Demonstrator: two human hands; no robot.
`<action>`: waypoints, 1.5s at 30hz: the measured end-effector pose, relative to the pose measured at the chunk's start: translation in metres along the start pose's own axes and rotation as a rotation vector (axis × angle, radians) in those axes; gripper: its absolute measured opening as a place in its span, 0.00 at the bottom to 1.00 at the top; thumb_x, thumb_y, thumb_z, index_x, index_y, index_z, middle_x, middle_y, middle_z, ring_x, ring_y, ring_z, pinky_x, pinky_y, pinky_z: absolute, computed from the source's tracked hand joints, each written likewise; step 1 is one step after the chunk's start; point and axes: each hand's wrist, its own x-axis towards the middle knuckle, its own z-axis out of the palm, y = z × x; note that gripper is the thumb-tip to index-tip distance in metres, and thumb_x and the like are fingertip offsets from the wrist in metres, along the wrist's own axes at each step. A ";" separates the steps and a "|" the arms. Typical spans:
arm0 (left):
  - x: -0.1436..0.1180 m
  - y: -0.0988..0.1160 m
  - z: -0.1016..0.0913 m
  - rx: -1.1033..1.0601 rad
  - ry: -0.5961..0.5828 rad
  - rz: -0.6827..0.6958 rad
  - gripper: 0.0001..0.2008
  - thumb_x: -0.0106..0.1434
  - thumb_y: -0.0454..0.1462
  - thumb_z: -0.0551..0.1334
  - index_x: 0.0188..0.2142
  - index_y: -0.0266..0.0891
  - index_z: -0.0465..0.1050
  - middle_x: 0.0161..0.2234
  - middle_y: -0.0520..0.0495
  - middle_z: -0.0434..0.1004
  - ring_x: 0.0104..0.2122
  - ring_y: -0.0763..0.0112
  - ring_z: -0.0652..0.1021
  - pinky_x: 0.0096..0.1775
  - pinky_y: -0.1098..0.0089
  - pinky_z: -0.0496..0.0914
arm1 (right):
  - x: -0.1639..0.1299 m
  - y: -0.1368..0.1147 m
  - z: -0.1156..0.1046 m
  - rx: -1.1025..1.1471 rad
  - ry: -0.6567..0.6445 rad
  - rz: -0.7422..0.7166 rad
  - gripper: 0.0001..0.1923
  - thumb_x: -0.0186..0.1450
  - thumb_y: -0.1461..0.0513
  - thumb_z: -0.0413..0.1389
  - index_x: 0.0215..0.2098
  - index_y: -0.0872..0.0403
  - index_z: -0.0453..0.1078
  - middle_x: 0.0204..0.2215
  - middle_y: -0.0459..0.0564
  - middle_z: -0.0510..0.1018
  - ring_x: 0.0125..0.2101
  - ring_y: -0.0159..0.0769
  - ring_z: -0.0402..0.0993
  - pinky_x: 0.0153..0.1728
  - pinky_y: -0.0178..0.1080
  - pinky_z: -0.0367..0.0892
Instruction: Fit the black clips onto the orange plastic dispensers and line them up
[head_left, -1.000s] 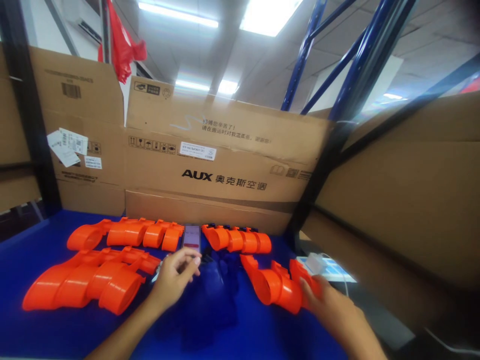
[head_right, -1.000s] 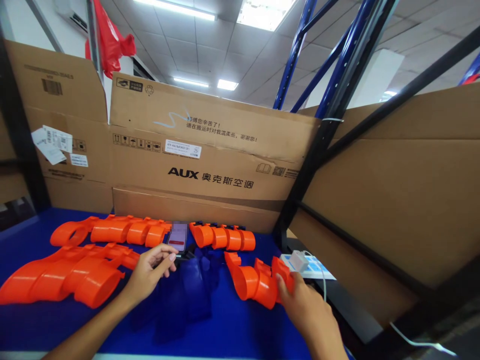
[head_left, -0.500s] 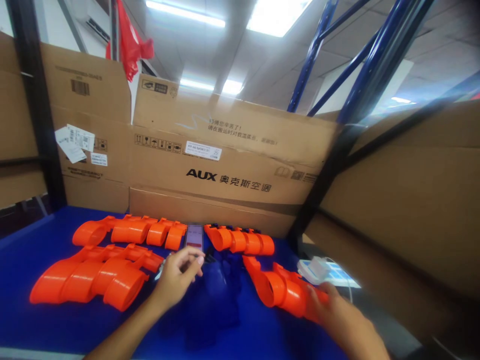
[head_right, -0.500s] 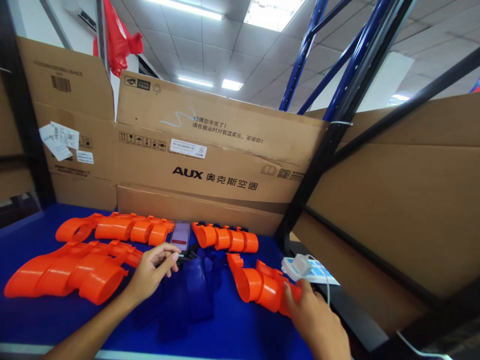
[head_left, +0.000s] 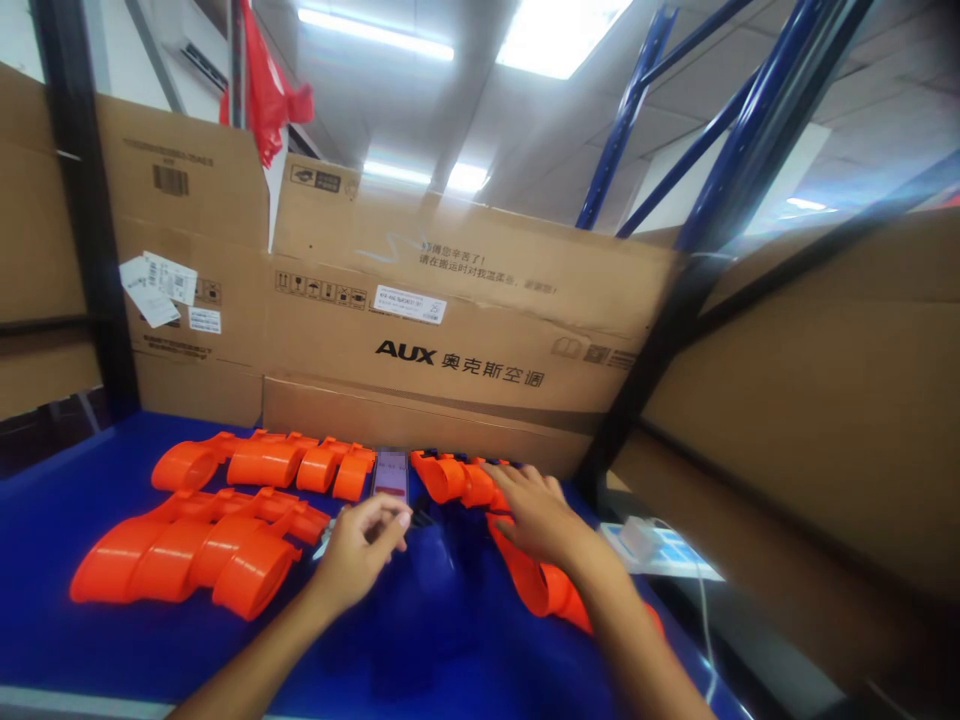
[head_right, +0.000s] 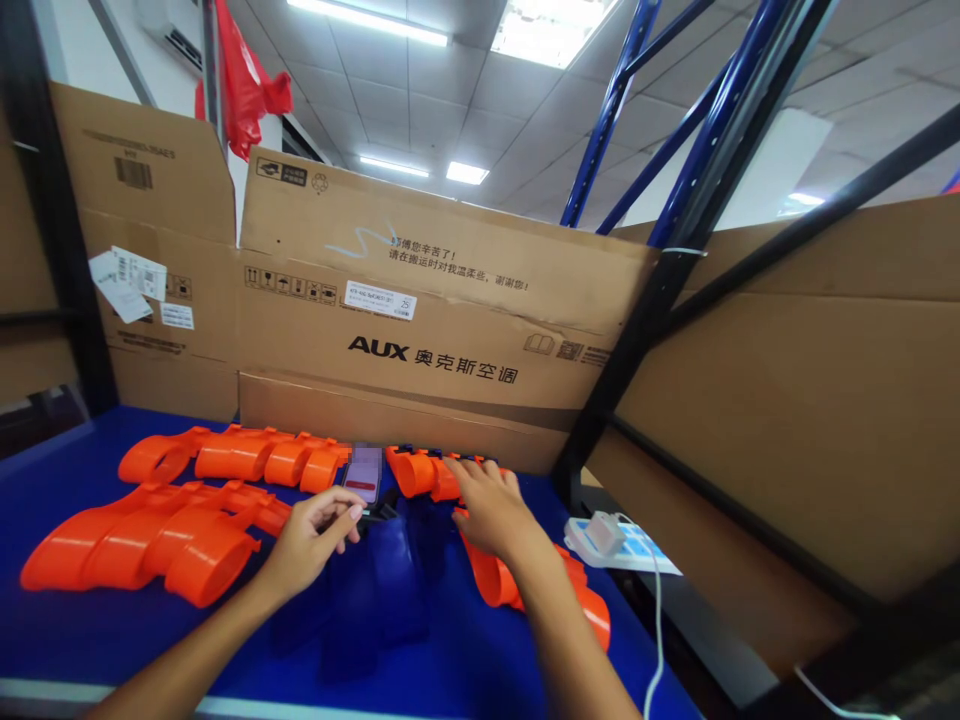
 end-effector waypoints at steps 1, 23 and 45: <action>0.000 0.000 0.000 0.008 0.001 0.005 0.17 0.64 0.50 0.62 0.41 0.39 0.78 0.23 0.48 0.79 0.19 0.70 0.74 0.24 0.72 0.66 | 0.015 -0.005 0.005 -0.005 -0.021 -0.057 0.36 0.60 0.63 0.58 0.66 0.47 0.58 0.61 0.55 0.68 0.55 0.52 0.63 0.52 0.50 0.57; 0.004 0.003 -0.003 -0.131 0.029 -0.062 0.20 0.63 0.51 0.62 0.40 0.37 0.76 0.23 0.48 0.78 0.18 0.72 0.73 0.22 0.73 0.65 | 0.083 -0.023 0.048 -0.202 -0.027 -0.291 0.34 0.56 0.50 0.62 0.56 0.59 0.67 0.49 0.63 0.76 0.50 0.54 0.64 0.50 0.46 0.54; 0.015 -0.014 0.000 -0.645 0.149 -0.227 0.29 0.60 0.49 0.67 0.58 0.41 0.71 0.53 0.39 0.78 0.48 0.53 0.79 0.45 0.61 0.73 | 0.019 -0.079 -0.023 0.043 0.290 -0.555 0.36 0.60 0.44 0.59 0.57 0.58 0.67 0.44 0.62 0.75 0.43 0.52 0.64 0.45 0.49 0.57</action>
